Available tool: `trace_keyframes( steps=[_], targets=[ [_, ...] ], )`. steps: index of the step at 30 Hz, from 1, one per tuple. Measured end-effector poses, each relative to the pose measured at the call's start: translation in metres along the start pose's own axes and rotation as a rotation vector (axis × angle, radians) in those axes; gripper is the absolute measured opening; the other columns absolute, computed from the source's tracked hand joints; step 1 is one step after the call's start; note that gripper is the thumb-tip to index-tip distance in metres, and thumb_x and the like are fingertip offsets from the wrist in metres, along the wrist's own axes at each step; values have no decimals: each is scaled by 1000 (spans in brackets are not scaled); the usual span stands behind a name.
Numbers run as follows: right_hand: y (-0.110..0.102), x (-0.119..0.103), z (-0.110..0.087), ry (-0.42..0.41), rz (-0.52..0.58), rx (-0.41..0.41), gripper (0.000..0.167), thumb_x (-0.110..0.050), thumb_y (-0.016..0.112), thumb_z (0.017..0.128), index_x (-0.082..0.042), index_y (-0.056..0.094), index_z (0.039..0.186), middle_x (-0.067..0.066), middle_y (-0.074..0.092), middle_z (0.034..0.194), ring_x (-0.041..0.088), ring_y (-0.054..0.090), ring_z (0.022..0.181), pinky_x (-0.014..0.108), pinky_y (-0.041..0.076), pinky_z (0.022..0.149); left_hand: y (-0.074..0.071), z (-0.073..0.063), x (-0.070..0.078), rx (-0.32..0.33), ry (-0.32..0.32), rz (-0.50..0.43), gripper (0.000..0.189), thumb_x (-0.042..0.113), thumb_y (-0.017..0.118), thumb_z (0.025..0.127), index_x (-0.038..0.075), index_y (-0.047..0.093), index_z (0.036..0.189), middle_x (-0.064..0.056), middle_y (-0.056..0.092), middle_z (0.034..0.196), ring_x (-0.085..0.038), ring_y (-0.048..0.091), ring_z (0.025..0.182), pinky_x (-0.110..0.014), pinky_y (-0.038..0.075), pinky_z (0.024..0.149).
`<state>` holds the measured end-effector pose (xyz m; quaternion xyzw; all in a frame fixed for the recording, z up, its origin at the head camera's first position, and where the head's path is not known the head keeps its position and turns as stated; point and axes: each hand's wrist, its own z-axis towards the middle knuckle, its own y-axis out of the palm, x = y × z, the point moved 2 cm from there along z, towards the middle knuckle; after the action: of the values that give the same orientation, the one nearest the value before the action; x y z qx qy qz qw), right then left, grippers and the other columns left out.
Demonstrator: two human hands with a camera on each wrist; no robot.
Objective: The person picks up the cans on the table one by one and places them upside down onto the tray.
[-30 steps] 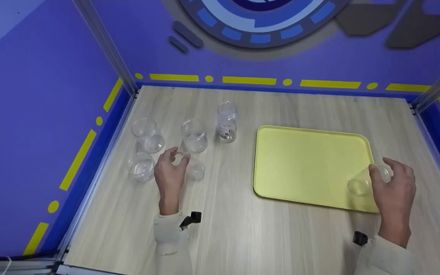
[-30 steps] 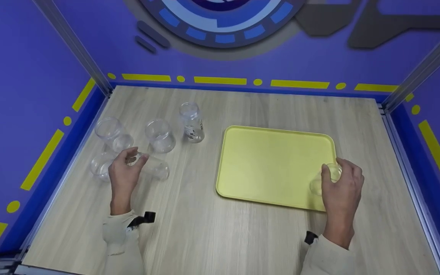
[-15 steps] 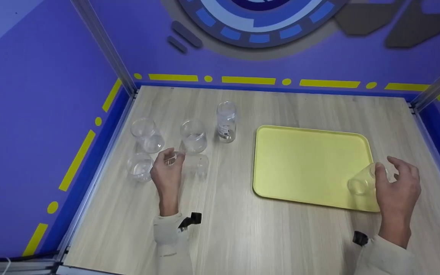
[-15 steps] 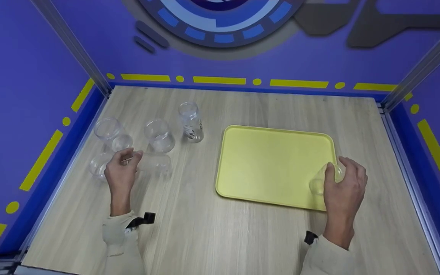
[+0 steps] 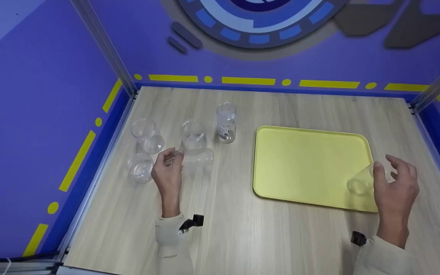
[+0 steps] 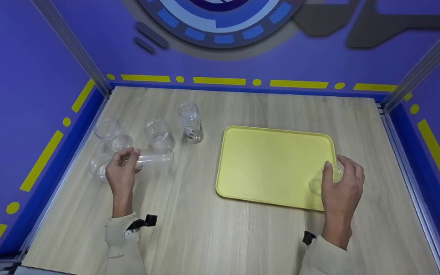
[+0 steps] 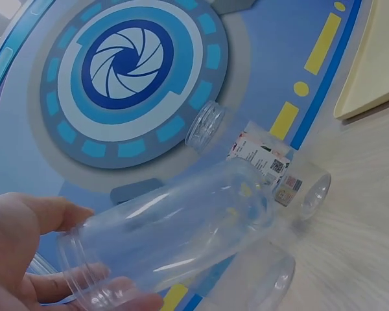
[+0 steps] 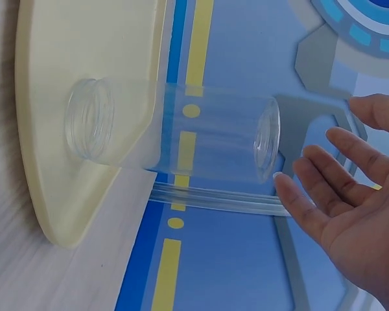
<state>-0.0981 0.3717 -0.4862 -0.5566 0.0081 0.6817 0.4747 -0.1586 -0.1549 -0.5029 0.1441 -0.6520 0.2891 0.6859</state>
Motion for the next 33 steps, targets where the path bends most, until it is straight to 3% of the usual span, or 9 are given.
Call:
trace_keyframes(
  steps=[7,15,23,29,33],
  targets=[
    [2,-1,-2,41,47,-8,37,-16,66,103,-2,68,138,-1,59,130,12,55,124,22,47,104,5,-4,0,6,-20,-101,24,11,73,95,-3,75,114,-16,76,104,-18,73,84,-25,59,61],
    [5,-2,-3,80,118,-32,39,-17,66,104,-2,67,140,-17,54,126,9,55,125,24,50,103,9,-6,1,-23,-62,-214,24,10,72,96,-5,74,115,-16,73,103,-25,72,88,-23,58,60],
    [11,-7,-3,108,178,-55,40,-19,67,105,-2,66,140,-15,57,127,7,56,123,22,50,101,10,-8,1,-70,-69,-278,27,21,73,100,0,74,116,-13,70,99,-25,70,87,-27,60,64],
    [14,-9,-4,130,223,-77,40,-21,67,105,-2,66,141,-14,59,127,11,58,124,19,49,99,12,-10,2,-81,-80,-279,27,21,72,99,0,73,117,-14,70,101,-35,71,94,-28,61,67],
    [17,-10,-6,142,249,-98,42,-20,65,106,-1,64,143,-15,59,129,13,58,126,22,48,103,12,-11,2,-81,-88,-269,26,21,72,100,1,73,117,-13,69,100,-34,71,93,-28,61,68]
  ],
)
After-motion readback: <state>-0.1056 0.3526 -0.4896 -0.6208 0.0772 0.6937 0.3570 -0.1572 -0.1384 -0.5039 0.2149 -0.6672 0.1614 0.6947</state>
